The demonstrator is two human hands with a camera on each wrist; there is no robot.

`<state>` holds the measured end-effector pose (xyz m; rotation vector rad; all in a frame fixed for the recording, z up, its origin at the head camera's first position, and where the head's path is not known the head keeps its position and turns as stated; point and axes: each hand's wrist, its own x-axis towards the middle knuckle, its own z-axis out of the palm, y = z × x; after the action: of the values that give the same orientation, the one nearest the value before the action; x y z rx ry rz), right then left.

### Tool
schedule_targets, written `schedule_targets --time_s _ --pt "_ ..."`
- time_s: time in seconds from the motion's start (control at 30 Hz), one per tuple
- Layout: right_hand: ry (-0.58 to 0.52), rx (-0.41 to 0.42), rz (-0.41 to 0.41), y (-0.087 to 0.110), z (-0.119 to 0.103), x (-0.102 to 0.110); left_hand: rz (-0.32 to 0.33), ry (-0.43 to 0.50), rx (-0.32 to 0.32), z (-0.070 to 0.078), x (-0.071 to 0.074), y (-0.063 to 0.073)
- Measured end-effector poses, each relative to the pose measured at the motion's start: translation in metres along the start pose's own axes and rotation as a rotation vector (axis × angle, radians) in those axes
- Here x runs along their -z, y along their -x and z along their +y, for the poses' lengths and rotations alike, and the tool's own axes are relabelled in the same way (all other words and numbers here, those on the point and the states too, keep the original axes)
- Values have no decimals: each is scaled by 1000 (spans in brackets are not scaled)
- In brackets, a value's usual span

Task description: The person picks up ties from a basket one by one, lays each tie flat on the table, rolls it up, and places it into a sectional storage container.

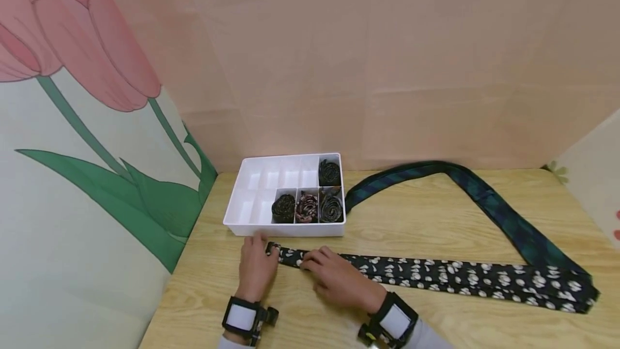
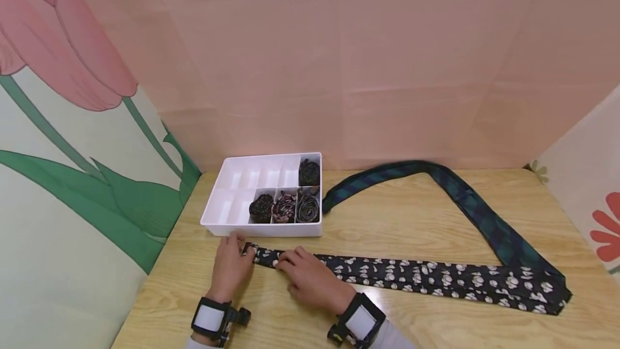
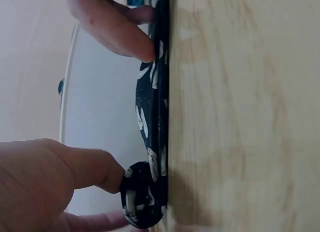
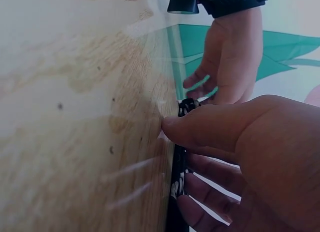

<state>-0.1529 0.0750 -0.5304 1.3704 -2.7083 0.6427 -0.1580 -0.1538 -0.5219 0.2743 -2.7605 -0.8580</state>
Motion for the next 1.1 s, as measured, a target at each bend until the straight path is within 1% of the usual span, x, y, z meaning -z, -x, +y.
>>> schedule_targets --time_s 0.07,0.1,0.17,0.3,0.4,0.53,0.6,0.67,0.77,0.87,0.97,1.1 --pt "0 3 -12 1 0 1 -22 -1 34 1 -2 0" --pt "-2 1 -22 2 1 2 -30 8 38 2 -3 0" --pt "-8 4 -41 1 1 3 -42 40 21 3 -4 -1" --pt "-22 -7 -74 -1 0 5 -53 98 -78 8 -9 0" --pt "-25 -21 -88 -4 -1 7 -64 115 -155 11 -14 2" --pt "-59 -57 -95 -9 0 9 -93 118 -235 15 -19 6" --pt "-87 -81 -83 -12 0 10 -110 114 -255 16 -20 7" --pt "-109 -113 -58 -17 -1 11 -111 132 -252 17 -19 7" --pt "-120 -173 -5 -25 -3 11 -114 157 -205 16 -16 8" --pt "-122 -220 48 -33 -7 10 -103 154 -180 13 -15 9" --pt "-120 -230 81 -41 -10 8 -108 131 -201 9 -15 8" --pt "-105 -207 117 -48 -13 6 -119 114 -235 7 -15 7"
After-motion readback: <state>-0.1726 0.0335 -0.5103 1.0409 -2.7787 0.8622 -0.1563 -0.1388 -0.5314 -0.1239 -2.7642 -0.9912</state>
